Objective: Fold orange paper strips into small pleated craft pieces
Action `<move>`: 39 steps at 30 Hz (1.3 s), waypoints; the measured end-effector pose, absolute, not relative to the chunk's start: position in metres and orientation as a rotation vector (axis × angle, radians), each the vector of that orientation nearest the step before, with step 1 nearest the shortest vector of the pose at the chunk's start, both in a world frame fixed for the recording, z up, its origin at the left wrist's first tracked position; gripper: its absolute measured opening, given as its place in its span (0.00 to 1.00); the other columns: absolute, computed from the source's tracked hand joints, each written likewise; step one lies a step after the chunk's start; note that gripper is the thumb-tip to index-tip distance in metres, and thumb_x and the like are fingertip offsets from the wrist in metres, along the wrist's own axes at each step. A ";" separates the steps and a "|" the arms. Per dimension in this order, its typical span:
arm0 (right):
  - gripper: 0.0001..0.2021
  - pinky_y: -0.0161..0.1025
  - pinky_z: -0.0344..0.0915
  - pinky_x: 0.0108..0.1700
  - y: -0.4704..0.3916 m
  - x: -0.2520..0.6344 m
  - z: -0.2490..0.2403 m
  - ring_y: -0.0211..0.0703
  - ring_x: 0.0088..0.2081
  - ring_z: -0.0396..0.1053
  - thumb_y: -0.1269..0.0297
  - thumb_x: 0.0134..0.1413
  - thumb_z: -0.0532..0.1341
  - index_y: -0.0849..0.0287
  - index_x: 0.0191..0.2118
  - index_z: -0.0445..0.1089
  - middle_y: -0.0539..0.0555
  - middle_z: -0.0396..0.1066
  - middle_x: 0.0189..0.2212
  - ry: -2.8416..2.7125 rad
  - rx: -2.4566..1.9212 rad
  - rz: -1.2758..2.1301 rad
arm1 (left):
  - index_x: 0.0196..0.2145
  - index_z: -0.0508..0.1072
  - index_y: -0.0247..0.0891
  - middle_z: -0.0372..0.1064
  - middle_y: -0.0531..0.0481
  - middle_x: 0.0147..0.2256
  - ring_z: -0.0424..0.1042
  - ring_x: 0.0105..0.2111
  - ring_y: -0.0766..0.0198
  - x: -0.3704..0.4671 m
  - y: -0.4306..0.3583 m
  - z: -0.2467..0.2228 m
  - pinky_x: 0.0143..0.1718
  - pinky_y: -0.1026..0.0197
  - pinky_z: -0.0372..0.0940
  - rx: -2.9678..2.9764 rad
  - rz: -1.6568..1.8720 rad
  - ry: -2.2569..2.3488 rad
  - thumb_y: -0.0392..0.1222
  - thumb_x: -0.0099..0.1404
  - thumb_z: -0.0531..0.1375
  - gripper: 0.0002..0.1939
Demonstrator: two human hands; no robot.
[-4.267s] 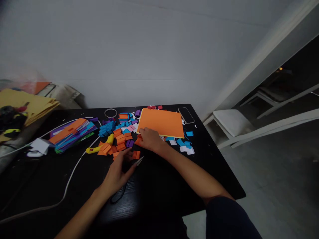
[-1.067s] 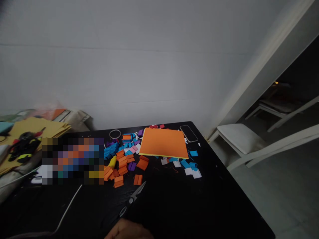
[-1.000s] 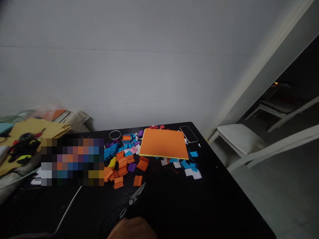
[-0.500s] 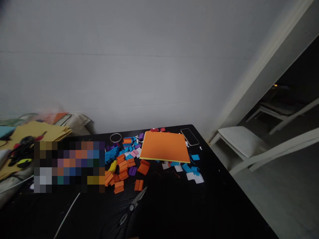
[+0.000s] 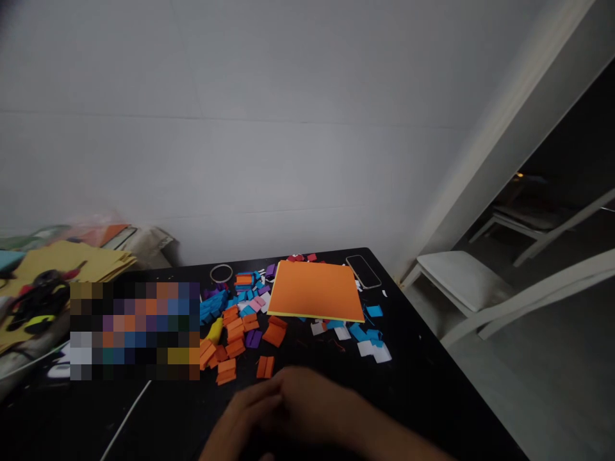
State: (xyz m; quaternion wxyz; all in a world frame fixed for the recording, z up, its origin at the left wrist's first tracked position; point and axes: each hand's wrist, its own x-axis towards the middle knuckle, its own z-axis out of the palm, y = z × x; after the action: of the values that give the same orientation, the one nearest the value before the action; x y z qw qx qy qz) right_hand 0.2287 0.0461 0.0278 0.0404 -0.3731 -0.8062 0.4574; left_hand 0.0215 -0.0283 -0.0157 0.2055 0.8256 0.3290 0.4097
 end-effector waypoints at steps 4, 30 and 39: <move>0.09 0.48 0.66 0.59 0.118 0.269 0.040 0.53 0.53 0.74 0.64 0.66 0.62 0.58 0.45 0.78 0.59 0.78 0.48 -2.314 -1.600 0.673 | 0.68 0.65 0.41 0.71 0.38 0.62 0.66 0.65 0.44 0.005 -0.009 -0.040 0.67 0.41 0.58 2.718 1.251 1.116 0.57 0.71 0.59 0.33; 0.43 0.66 0.33 0.74 0.192 0.293 -0.028 0.70 0.77 0.31 0.38 0.71 0.46 0.62 0.78 0.38 0.70 0.33 0.78 -2.109 -2.335 0.315 | 0.71 0.58 0.41 0.59 0.33 0.69 0.57 0.70 0.38 0.008 -0.019 -0.035 0.68 0.28 0.53 2.458 1.020 1.107 0.40 0.67 0.60 0.36; 0.41 0.67 0.34 0.73 0.193 0.294 -0.024 0.71 0.77 0.33 0.39 0.71 0.44 0.62 0.78 0.40 0.70 0.33 0.78 -2.141 -2.333 0.333 | 0.68 0.61 0.40 0.62 0.35 0.67 0.59 0.70 0.42 0.009 -0.016 -0.028 0.68 0.31 0.54 2.462 1.055 1.093 0.37 0.67 0.60 0.33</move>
State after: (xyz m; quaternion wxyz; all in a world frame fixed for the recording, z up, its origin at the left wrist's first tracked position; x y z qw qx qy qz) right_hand 0.2939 0.1931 -0.0241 -0.0211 -0.7325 -0.6723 0.1046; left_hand 0.0086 -0.0162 -0.0280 0.1239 0.8445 0.3748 0.3619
